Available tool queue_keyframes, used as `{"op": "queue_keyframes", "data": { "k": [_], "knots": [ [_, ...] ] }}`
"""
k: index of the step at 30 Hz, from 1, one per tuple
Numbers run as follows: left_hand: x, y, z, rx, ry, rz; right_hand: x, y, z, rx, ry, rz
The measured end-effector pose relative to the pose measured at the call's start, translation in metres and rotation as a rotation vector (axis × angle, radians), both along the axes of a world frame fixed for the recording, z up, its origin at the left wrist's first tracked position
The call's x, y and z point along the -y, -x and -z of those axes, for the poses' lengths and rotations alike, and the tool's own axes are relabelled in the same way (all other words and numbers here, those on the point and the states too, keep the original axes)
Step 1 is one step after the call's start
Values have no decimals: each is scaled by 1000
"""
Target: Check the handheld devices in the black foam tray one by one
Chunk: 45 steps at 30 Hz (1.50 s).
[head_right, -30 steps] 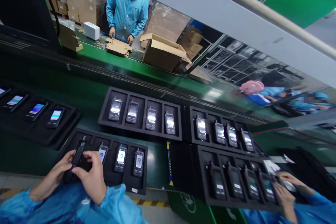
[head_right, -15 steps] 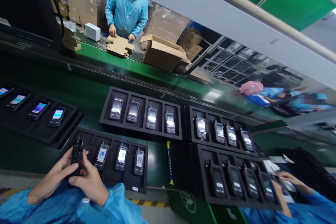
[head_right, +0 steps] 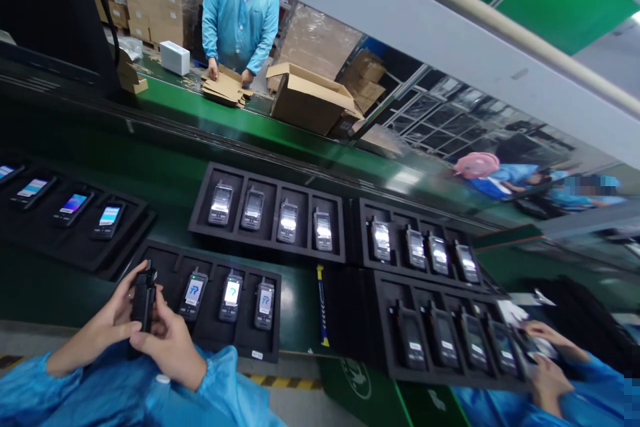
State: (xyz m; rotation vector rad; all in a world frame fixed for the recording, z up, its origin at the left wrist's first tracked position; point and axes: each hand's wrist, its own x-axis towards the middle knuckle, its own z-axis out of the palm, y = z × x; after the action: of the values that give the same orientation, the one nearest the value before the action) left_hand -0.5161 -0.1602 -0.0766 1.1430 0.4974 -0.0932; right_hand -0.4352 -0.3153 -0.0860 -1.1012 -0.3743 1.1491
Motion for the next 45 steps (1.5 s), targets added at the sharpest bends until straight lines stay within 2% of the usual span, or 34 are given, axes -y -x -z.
{"op": "queue_keyframes", "data": {
  "k": [6, 11, 14, 16, 18, 19, 21, 24, 27, 29, 31, 34, 36, 39, 43, 45],
  "knots": [
    [-5, 3, 2, 1, 39, 31, 1, 3, 8, -55, -29, 13],
    [5, 1, 5, 5, 21, -3, 0, 5, 6, -36, -31, 67],
    [9, -7, 20, -11, -70, -20, 2, 1, 19, 64, -6, 17],
    [3, -14, 41, -75, -260, -46, 9, -5, 37, 168, 115, -12],
    [-8, -21, 66, -238, -604, -16, 24, -15, 56, 268, 280, 78],
    [-13, -25, 78, -365, -796, 59, 33, -20, 65, 299, 343, 159],
    [-17, -34, 96, -548, -1050, 218, 54, -28, 79, 319, 404, 306],
    [4, -47, 102, -607, -1227, 283, 80, -32, 90, 296, 439, 401],
    [50, -67, 97, -499, -1326, 371, 91, -27, 95, 260, 461, 440],
    [77, -85, 98, -467, -1281, 437, 91, -22, 98, 237, 465, 439],
    [91, -101, 101, -503, -1191, 442, 88, -19, 100, 217, 462, 420],
    [83, -113, 104, -523, -990, 418, 85, -19, 101, 205, 443, 406],
    [69, -111, 98, -461, -796, 411, 83, -21, 98, 201, 414, 425],
    [57, -97, 71, -296, -474, 351, 77, -23, 88, 162, 326, 435],
    [63, -81, 24, -180, 66, 47, 66, -28, 62, 161, 141, 412],
    [65, -77, 7, -170, 144, -31, 62, -30, 47, 217, 128, 416]
  ]
}}
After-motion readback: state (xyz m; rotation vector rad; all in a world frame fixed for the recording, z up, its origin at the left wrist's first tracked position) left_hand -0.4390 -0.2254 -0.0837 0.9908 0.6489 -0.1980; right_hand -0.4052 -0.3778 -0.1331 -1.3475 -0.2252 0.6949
